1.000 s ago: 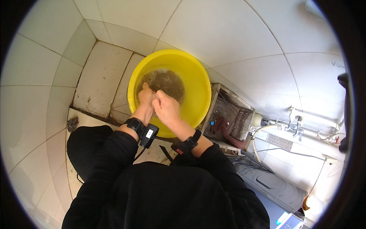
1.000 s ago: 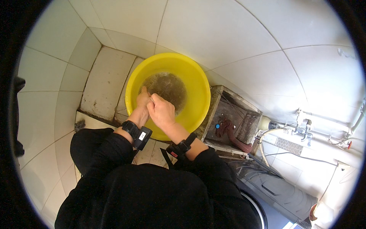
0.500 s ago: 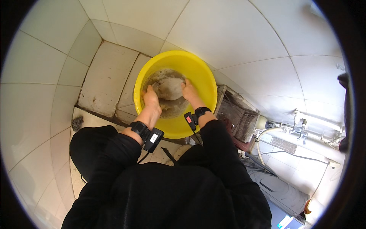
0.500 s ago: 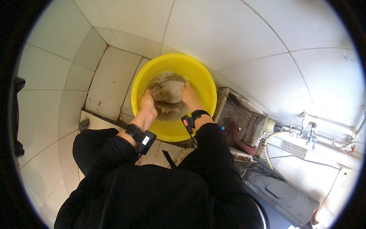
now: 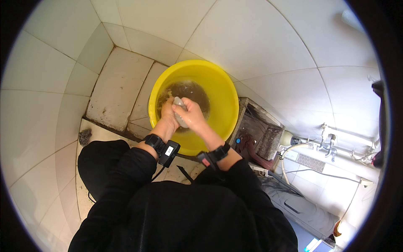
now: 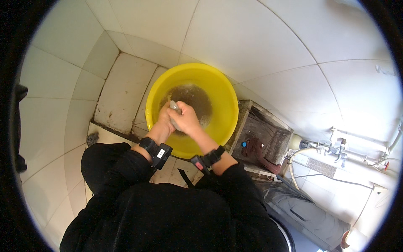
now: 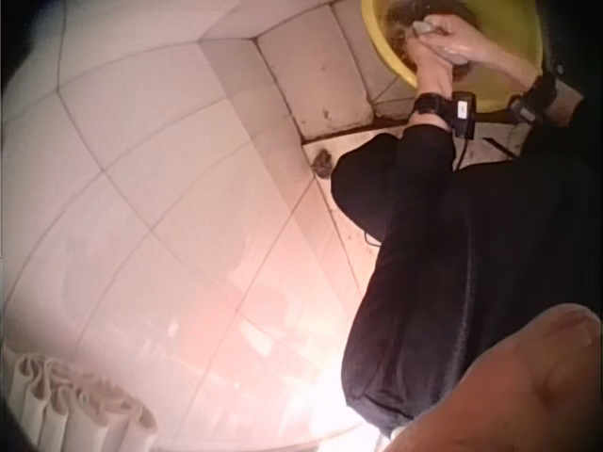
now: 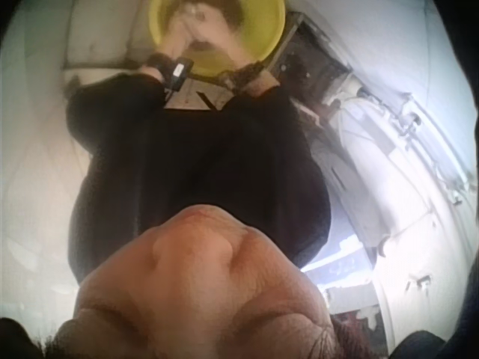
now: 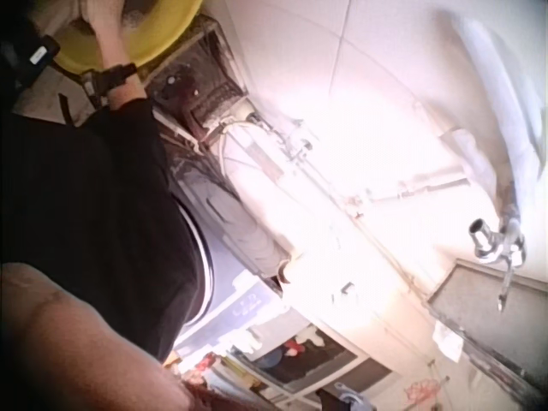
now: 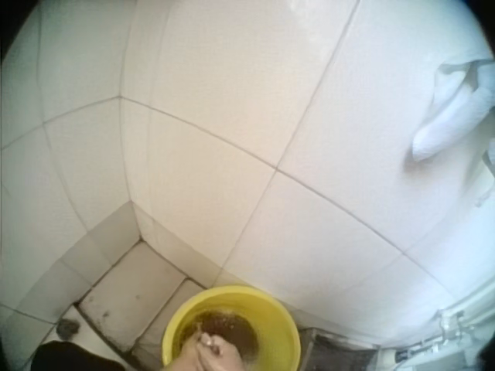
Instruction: The person wipes the exterior window frame and sill with a cloth, then moves to a utility area and washes the cloth in a yellow basin of water.
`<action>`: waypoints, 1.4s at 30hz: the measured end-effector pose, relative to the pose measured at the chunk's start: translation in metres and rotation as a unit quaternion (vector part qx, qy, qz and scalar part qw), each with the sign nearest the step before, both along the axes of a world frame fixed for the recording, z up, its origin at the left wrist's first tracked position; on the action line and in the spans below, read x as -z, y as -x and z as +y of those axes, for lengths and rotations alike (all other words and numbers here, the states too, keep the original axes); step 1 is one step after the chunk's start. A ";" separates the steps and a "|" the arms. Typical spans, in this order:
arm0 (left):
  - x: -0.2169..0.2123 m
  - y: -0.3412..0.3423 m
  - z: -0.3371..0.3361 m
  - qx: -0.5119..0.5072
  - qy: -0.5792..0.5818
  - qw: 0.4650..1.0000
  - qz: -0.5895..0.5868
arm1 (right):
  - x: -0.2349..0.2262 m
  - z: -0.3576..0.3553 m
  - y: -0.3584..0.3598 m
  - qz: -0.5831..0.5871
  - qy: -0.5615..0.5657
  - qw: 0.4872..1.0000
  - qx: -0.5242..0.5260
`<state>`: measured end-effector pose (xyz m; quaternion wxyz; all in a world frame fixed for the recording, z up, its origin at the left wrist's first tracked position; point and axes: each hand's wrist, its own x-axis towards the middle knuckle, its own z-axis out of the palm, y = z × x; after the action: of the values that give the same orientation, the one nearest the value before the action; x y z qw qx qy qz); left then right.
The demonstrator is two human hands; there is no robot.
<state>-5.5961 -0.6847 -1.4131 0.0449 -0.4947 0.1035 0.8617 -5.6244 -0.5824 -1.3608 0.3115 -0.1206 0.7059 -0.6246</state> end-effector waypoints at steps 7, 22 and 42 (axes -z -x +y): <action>-0.006 0.002 0.028 0.020 0.111 0.993 -0.042 | -0.001 0.003 0.005 0.195 -0.310 0.930 0.025; -0.036 0.012 0.018 0.082 0.152 0.982 -0.072 | -0.031 -0.006 0.013 0.150 -0.350 0.923 0.057; 0.001 -0.003 -0.001 0.097 0.206 0.955 -0.190 | 0.108 0.043 0.081 -0.020 -0.482 0.870 -0.102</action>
<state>-5.5933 -0.6860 -1.4139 0.0442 -0.6354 0.3153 0.7035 -5.7050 -0.5394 -1.4690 0.4070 -0.0140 0.8966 -0.1737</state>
